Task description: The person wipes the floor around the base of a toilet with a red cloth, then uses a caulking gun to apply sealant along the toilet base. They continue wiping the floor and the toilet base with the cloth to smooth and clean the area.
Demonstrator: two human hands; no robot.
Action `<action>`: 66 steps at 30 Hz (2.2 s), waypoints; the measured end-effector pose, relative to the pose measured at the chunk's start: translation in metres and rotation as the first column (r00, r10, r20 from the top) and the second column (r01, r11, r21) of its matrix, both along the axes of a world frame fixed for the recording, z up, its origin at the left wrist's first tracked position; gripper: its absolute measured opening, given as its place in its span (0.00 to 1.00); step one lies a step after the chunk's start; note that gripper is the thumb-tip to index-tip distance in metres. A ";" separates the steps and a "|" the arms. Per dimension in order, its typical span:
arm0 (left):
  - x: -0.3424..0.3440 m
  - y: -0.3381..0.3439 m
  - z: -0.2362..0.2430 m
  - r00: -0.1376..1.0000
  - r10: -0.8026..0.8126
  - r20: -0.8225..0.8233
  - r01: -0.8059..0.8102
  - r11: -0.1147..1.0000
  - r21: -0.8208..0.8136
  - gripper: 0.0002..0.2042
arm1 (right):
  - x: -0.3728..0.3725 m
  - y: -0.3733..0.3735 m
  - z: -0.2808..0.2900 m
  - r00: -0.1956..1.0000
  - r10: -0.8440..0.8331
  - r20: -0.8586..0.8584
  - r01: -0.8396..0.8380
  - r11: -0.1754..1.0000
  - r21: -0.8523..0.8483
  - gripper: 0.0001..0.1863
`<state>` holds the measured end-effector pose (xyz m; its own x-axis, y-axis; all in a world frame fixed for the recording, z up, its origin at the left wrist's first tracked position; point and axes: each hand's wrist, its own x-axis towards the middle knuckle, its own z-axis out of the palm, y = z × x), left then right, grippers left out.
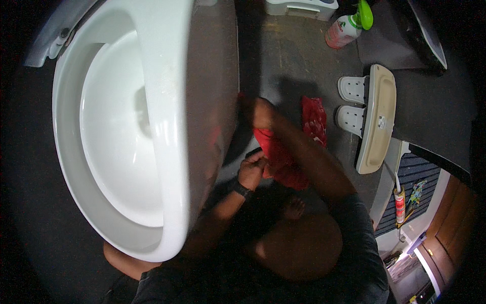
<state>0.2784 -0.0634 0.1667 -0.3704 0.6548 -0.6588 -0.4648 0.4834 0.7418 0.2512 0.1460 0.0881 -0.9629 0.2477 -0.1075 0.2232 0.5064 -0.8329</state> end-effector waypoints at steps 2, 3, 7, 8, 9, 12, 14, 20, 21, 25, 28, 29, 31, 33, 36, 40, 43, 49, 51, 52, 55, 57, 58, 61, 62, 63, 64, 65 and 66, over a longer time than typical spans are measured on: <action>0.003 -0.002 0.003 0.993 -0.018 -0.114 0.013 0.999 -0.039 0.13 | 0.000 -0.003 -0.009 0.996 0.051 -0.070 -0.047 0.997 0.068 0.16; 0.003 -0.004 0.005 0.992 -0.030 -0.123 0.027 0.999 -0.030 0.13 | 0.000 -0.005 -0.014 0.988 0.081 -0.129 -0.064 0.989 0.132 0.15; 0.005 -0.015 0.010 0.997 -0.065 -0.032 0.065 0.998 -0.005 0.12 | 0.006 -0.017 -0.030 0.921 0.367 0.135 -0.376 0.740 0.558 0.18; 0.005 -0.018 0.010 0.998 -0.053 -0.029 0.054 0.998 0.026 0.11 | 0.008 -0.020 -0.032 0.915 0.388 0.108 -0.376 0.729 0.572 0.19; 0.007 -0.020 0.010 0.997 -0.064 -0.046 0.064 0.998 0.007 0.11 | 0.010 -0.023 -0.033 0.923 0.377 0.082 -0.357 0.753 0.552 0.19; 0.010 -0.027 0.009 0.996 -0.072 -0.048 0.073 0.997 0.013 0.11 | 0.010 -0.033 -0.029 0.942 0.330 0.064 -0.311 0.783 0.539 0.19; 0.012 -0.033 0.007 0.998 -0.052 0.017 0.050 0.995 0.091 0.11 | 0.012 -0.038 -0.019 0.944 0.323 0.072 -0.309 0.783 0.540 0.19; 0.012 -0.054 -0.002 0.995 -0.066 0.077 0.067 0.998 -0.008 0.12 | 0.025 -0.050 0.027 0.994 0.105 0.021 -0.107 0.980 0.168 0.17; 0.012 -0.057 -0.003 0.995 -0.068 0.074 0.068 0.998 0.003 0.12 | 0.026 -0.052 0.030 0.995 0.092 0.040 -0.097 0.985 0.145 0.18; 0.013 -0.065 -0.004 0.986 -0.166 -0.022 0.165 0.986 -0.034 0.12 | 0.025 -0.062 0.026 0.993 0.119 0.020 -0.121 0.971 0.205 0.20; 0.013 -0.068 -0.002 0.983 -0.182 -0.009 0.182 0.983 -0.016 0.13 | 0.026 -0.067 0.016 0.993 0.087 -0.074 -0.070 0.976 0.208 0.23; 0.012 -0.069 -0.001 0.987 -0.158 0.035 0.159 0.987 -0.018 0.13 | 0.026 -0.068 0.015 0.995 0.082 -0.065 -0.068 0.978 0.197 0.24; 0.012 -0.072 -0.004 0.988 -0.111 0.104 0.103 0.992 0.078 0.12 | 0.028 -0.068 0.014 0.988 0.138 0.068 -0.148 0.971 0.186 0.26; 0.013 -0.076 -0.010 0.986 -0.130 0.102 0.125 0.991 0.048 0.12 | 0.029 -0.068 0.016 0.961 0.241 0.133 -0.269 0.928 0.259 0.27; 0.018 -0.084 -0.021 0.977 -0.215 0.014 0.215 0.976 -0.041 0.11 | 0.029 -0.077 0.019 0.971 0.210 0.116 -0.234 0.934 0.270 0.26; 0.025 -0.091 -0.023 0.976 -0.215 -0.017 0.214 0.976 -0.049 0.10 | 0.033 -0.095 0.009 0.993 0.100 0.065 -0.112 0.970 0.217 0.12; 0.025 -0.092 -0.012 0.978 -0.206 -0.038 0.204 0.977 -0.054 0.10 | 0.033 -0.106 -0.002 1.000 -0.006 -0.020 0.008 0.989 0.146 0.12; 0.016 -0.104 -0.018 0.932 -0.361 0.027 0.361 0.919 -0.159 0.10 | 0.030 -0.112 0.013 0.972 0.179 0.152 -0.201 0.970 0.140 0.16; 0.017 -0.118 -0.036 0.870 -0.492 -0.028 0.489 0.869 -0.076 0.11 | 0.036 -0.118 0.029 0.887 0.375 0.270 -0.374 0.926 -0.060 0.18; 0.022 -0.126 -0.045 0.844 -0.532 -0.069 0.534 0.846 -0.001 0.11 | 0.040 -0.123 0.039 0.830 0.453 0.326 -0.425 0.891 -0.158 0.19; 0.036 -0.157 -0.068 0.718 -0.692 -0.075 0.672 0.717 -0.186 0.14 | 0.073 -0.130 0.056 0.942 0.302 0.149 -0.190 0.841 -0.506 0.21; 0.048 -0.174 -0.076 0.699 -0.716 0.002 0.646 0.630 -0.431 0.16 | 0.091 -0.121 0.056 0.968 0.229 0.104 -0.085 0.688 -0.721 0.21; 0.052 -0.178 -0.078 0.724 -0.689 0.036 0.590 0.592 -0.550 0.18 | 0.097 -0.113 0.055 0.972 0.208 0.112 -0.040 0.612 -0.790 0.21; 0.046 -0.172 -0.076 0.874 -0.478 0.088 0.469 0.781 -0.412 0.19 | 0.117 -0.094 0.056 0.982 0.156 0.103 0.064 0.233 -0.970 0.21; 0.037 -0.162 -0.074 0.916 -0.383 0.121 0.402 0.873 -0.275 0.19 | 0.122 -0.088 0.058 0.984 0.136 0.114 0.100 0.107 -0.989 0.22; 0.026 -0.152 -0.068 0.943 -0.289 0.167 0.312 0.940 -0.138 0.19 | 0.124 -0.084 0.061 0.988 0.121 0.092 0.082 0.088 -0.993 0.23; 0.016 -0.141 -0.060 0.957 -0.193 0.217 0.210 0.976 -0.057 0.18 | 0.127 -0.082 0.066 0.988 0.104 0.111 0.115 -0.031 -0.993 0.23; 0.005 -0.131 -0.049 0.958 -0.091 0.273 0.098 0.995 -0.012 0.18 | 0.131 -0.080 0.071 0.987 0.091 0.132 0.144 -0.147 -0.979 0.24; -0.007 -0.123 -0.034 0.949 -0.019 0.315 0.019 1.000 0.004 0.18 | 0.134 -0.080 0.076 0.985 0.080 0.152 0.168 -0.264 -0.950 0.24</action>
<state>0.2711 -0.1864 0.1323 -0.1321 0.6601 -0.7395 -0.6654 0.4939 0.5597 0.3848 0.0661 0.1646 -0.9031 -0.2460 -0.3520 0.3352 -0.9162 -0.2196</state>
